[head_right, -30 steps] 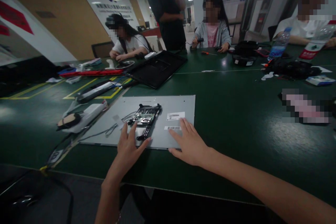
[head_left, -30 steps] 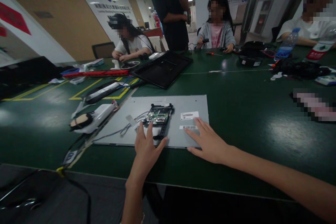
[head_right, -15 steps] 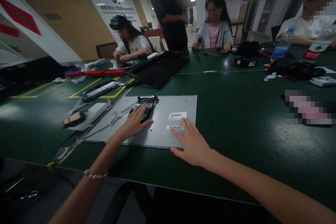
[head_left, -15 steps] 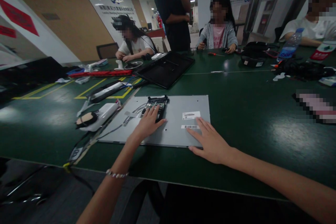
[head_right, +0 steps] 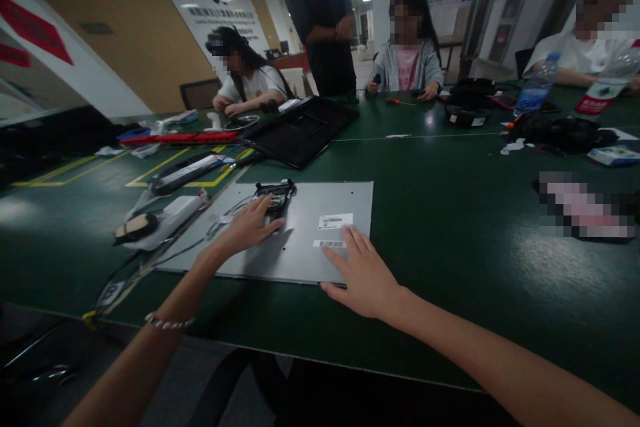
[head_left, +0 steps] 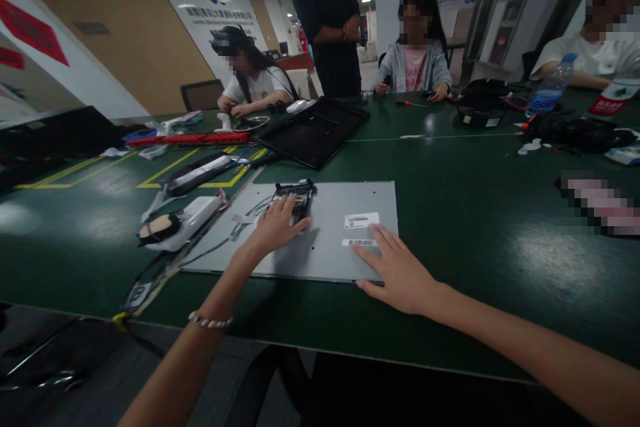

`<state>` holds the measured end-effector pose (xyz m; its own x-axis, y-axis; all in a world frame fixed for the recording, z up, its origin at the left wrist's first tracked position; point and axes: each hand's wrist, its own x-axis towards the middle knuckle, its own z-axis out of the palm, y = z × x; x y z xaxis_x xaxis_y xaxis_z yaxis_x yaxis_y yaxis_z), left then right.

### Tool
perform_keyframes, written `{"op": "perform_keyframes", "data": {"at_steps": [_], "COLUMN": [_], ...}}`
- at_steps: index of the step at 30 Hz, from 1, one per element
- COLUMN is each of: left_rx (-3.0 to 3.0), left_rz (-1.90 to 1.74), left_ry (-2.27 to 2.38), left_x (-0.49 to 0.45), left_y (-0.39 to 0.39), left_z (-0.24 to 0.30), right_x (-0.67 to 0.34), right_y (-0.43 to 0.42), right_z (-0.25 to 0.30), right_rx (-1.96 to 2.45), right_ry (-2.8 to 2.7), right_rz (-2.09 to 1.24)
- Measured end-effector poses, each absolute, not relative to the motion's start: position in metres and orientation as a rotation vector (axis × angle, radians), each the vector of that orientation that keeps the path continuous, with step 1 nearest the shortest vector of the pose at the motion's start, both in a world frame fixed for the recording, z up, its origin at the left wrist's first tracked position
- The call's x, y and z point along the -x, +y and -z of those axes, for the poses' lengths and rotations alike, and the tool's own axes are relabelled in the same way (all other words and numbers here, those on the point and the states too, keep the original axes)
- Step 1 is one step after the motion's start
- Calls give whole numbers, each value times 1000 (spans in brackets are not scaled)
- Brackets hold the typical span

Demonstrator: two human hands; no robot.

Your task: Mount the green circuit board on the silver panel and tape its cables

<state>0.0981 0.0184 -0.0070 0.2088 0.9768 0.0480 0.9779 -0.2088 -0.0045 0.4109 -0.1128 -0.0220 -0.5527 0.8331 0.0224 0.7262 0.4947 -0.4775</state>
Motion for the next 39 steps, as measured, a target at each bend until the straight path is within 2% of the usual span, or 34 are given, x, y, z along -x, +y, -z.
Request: {"op": "perform_keyframes", "data": {"at_steps": [6,14,20,31,39], "left_rx": [2456,2563,2535,2478,2230], "left_rz": [225,-104,-83,209,115], "left_ry": [-1920,-1928,-1959,-1941,-1981], "left_x": [-99,-101,-107,-74,-23], "left_y": [82,136,147,121,52], "left_z": [-5,-3,-1,-28,-47], "right_x": [-411,-411,-410,-411,-411], "right_y": [-113,-113,-112,-113,-114], "right_z": [19,20,19,14,15], "right_rx": [1337,1332,1329,1347,1349], "right_ry": [-2489,-2499,-2497,-2508,-2500], "right_rz": [-643,-645,-617,-653,-649]}}
